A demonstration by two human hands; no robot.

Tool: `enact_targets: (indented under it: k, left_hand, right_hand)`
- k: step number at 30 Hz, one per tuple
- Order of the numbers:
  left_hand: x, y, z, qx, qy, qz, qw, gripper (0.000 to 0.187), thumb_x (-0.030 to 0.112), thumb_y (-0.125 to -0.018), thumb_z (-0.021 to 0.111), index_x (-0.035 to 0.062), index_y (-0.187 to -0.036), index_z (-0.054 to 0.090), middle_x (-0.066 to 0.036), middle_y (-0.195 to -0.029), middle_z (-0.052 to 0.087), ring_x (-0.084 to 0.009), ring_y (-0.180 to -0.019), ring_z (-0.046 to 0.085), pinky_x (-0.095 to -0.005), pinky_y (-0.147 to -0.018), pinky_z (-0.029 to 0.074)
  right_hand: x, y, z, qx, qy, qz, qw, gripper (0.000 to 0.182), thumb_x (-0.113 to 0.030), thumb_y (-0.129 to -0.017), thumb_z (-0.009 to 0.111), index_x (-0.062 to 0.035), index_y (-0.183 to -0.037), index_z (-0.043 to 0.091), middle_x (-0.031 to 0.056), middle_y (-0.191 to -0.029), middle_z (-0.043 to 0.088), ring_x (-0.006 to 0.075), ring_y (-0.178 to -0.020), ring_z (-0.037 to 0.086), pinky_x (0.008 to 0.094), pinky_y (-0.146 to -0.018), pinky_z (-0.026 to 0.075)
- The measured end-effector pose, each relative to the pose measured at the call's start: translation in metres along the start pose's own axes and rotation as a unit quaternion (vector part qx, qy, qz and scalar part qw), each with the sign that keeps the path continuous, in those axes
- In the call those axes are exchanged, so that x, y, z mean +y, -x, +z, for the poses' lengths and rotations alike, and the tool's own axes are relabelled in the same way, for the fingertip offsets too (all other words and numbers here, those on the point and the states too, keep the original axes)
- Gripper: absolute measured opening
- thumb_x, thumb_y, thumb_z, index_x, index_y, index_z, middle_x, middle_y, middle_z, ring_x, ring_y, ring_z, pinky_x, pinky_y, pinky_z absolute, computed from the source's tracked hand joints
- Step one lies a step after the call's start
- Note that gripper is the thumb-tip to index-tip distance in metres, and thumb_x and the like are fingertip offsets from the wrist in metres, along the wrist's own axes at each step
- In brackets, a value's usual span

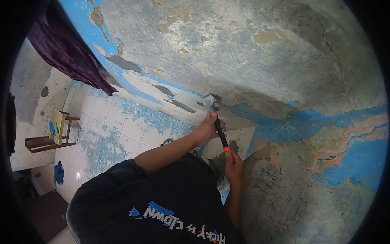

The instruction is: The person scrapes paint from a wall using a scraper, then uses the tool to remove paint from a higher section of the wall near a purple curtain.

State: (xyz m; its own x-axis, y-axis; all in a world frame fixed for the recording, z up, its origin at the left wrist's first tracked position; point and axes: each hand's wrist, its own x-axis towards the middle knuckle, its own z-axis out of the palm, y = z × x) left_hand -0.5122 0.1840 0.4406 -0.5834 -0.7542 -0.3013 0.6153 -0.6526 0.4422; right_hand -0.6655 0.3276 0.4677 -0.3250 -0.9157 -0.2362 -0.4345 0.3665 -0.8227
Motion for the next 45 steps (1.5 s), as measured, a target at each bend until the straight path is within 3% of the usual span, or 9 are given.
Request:
enact_targets:
  k: [10, 13, 16, 22, 25, 41, 45]
  left_hand:
    - [-0.002, 0.002, -0.011, 0.003, -0.005, -0.007, 1.0, 0.025, 0.044, -0.105, 0.033, 0.0204, -0.111, 0.029, -0.004, -0.088, 0.052, -0.0199, -0.081, 0.058, -0.0472, -0.077, 0.052]
    - [0.001, 0.004, -0.014, 0.01, -0.008, -0.005, 1.0, 0.025, 0.044, -0.105, 0.033, 0.0204, -0.113, 0.031, -0.004, -0.088, 0.053, -0.0197, -0.081, 0.058, -0.0474, -0.078, 0.051]
    - [0.002, 0.006, -0.012, 0.009, -0.022, -0.007, 1.0, 0.026, 0.045, -0.105, 0.032, 0.0203, -0.114, 0.032, -0.004, -0.088, 0.054, -0.0193, -0.081, 0.058, -0.0467, -0.078, 0.051]
    - [0.001, 0.005, -0.021, 0.015, -0.034, 0.003, 0.999, 0.028, 0.046, -0.105, 0.033, 0.0199, -0.116, 0.033, -0.005, -0.089, 0.055, -0.0201, -0.082, 0.059, -0.0457, -0.078, 0.051]
    - [0.003, 0.004, -0.022, 0.029, -0.033, 0.01, 0.999, 0.028, 0.046, -0.105, 0.034, 0.0197, -0.116, 0.033, -0.005, -0.089, 0.055, -0.0209, -0.082, 0.059, -0.0458, -0.078, 0.051]
    - [0.011, 0.01, -0.026, 0.035, -0.067, -0.028, 0.997, 0.029, 0.043, -0.105, 0.036, 0.0202, -0.123, 0.036, -0.005, -0.09, 0.057, -0.0213, -0.086, 0.062, -0.0459, -0.079, 0.051]
    - [0.021, 0.014, -0.03, 0.038, -0.07, -0.028, 0.996, 0.034, 0.041, -0.105, 0.036, 0.0215, -0.133, 0.033, -0.005, -0.093, 0.054, -0.0218, -0.088, 0.058, -0.046, -0.083, 0.048]
  right_hand:
    - [-0.004, 0.013, 0.012, 0.03, 0.03, 0.019, 0.999, 0.038, -0.031, -0.094, 0.063, 0.0031, -0.111, 0.066, 0.0001, -0.064, 0.049, 0.0072, -0.059, 0.044, 0.0271, -0.053, 0.037]
    - [0.004, 0.009, 0.021, 0.039, 0.069, -0.026, 0.997, 0.032, -0.028, -0.098, 0.059, 0.0026, -0.107, 0.066, -0.0058, -0.068, 0.047, 0.0036, -0.062, 0.041, 0.0234, -0.054, 0.032]
    - [0.006, 0.012, 0.024, 0.052, 0.037, -0.005, 0.998, 0.04, -0.034, -0.093, 0.064, 0.0031, -0.11, 0.067, 0.0043, -0.064, 0.055, 0.0096, -0.059, 0.048, 0.0287, -0.054, 0.04]
    - [0.005, 0.011, 0.026, 0.053, 0.07, -0.019, 0.996, 0.039, -0.034, -0.093, 0.064, -0.0001, -0.111, 0.067, 0.0079, -0.065, 0.058, 0.013, -0.058, 0.052, 0.031, -0.056, 0.043]
    - [-0.008, 0.012, 0.031, 0.05, 0.091, -0.015, 0.994, 0.032, -0.028, -0.097, 0.06, 0.0014, -0.108, 0.066, -0.0009, -0.068, 0.051, 0.0067, -0.062, 0.045, 0.0263, -0.055, 0.037]
    - [-0.002, 0.02, 0.042, 0.056, 0.04, 0.005, 0.998, 0.034, -0.028, -0.096, 0.061, 0.0021, -0.111, 0.066, -0.0008, -0.067, 0.053, 0.0065, -0.061, 0.046, 0.0257, -0.055, 0.038]
    - [-0.004, 0.017, 0.053, 0.058, 0.03, 0.011, 0.998, 0.034, -0.029, -0.094, 0.063, 0.0006, -0.112, 0.067, 0.0018, -0.064, 0.052, 0.0076, -0.059, 0.047, 0.027, -0.054, 0.038]
